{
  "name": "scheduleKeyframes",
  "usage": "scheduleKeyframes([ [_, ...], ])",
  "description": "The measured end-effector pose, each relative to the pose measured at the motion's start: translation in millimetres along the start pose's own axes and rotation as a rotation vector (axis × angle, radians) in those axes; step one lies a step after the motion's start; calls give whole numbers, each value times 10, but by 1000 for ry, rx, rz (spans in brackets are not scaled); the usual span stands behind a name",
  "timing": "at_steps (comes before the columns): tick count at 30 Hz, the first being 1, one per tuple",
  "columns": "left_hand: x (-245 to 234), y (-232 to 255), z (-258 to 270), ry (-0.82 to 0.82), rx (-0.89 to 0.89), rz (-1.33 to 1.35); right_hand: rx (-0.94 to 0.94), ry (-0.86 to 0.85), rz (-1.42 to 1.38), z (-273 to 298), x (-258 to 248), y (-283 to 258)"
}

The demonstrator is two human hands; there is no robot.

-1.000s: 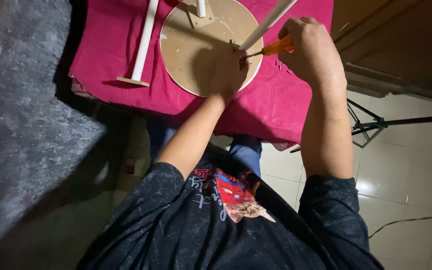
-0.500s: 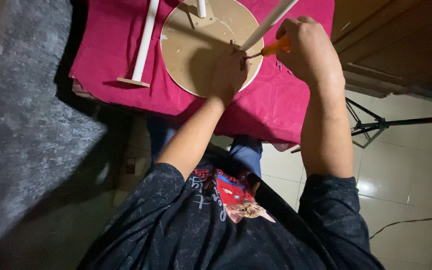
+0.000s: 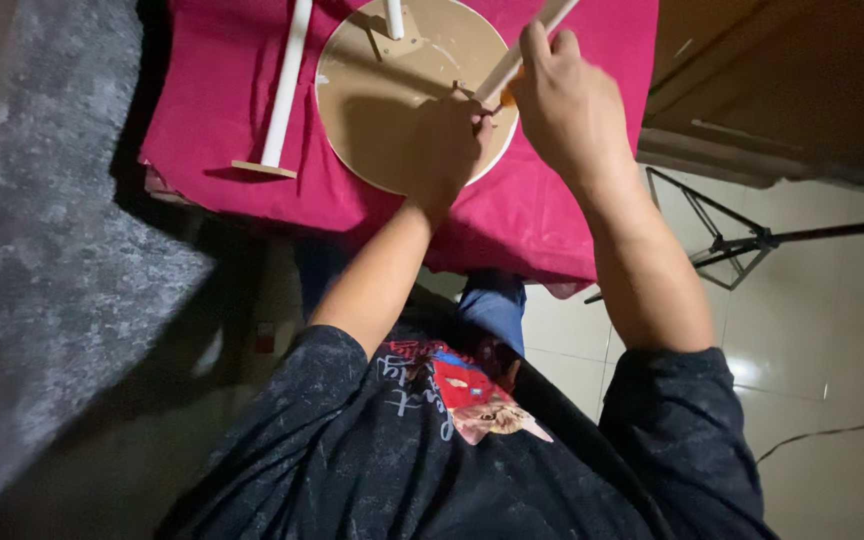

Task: The person assembles a small round table by attaching white cylindrical legs to a circular tabletop using screws and a screwdriver. They align each leg, insert screws, and tighten them in sequence.

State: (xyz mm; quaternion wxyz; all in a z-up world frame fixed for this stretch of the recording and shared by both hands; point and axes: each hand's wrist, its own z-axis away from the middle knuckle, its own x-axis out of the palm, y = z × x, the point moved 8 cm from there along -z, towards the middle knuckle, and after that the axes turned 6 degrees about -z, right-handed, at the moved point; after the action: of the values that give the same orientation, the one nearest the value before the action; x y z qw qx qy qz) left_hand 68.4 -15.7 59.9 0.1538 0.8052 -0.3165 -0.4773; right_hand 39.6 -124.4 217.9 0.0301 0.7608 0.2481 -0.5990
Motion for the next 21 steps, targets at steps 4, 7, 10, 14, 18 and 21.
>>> scheduleKeyframes([
  [4, 82, 5, -93, -159, -19, 36, 169, -144, 154, -107, 134, 136],
  [7, -125, 118, -84, -48, 28, 371, 38, -12, 187, -74, 78, 103],
  [10, -369, 353, -151, 79, 275, 379, -273, 250, 165, 72, -40, -66],
  [14, -372, 385, -417, 46, 266, 369, -95, 32, 180, -53, 205, 97],
  [18, -326, 329, -431, 41, 101, 549, 83, -12, 274, -140, 264, 83],
  [21, -294, 354, -421, -16, 50, 570, -34, 116, 308, -73, 88, -31],
])
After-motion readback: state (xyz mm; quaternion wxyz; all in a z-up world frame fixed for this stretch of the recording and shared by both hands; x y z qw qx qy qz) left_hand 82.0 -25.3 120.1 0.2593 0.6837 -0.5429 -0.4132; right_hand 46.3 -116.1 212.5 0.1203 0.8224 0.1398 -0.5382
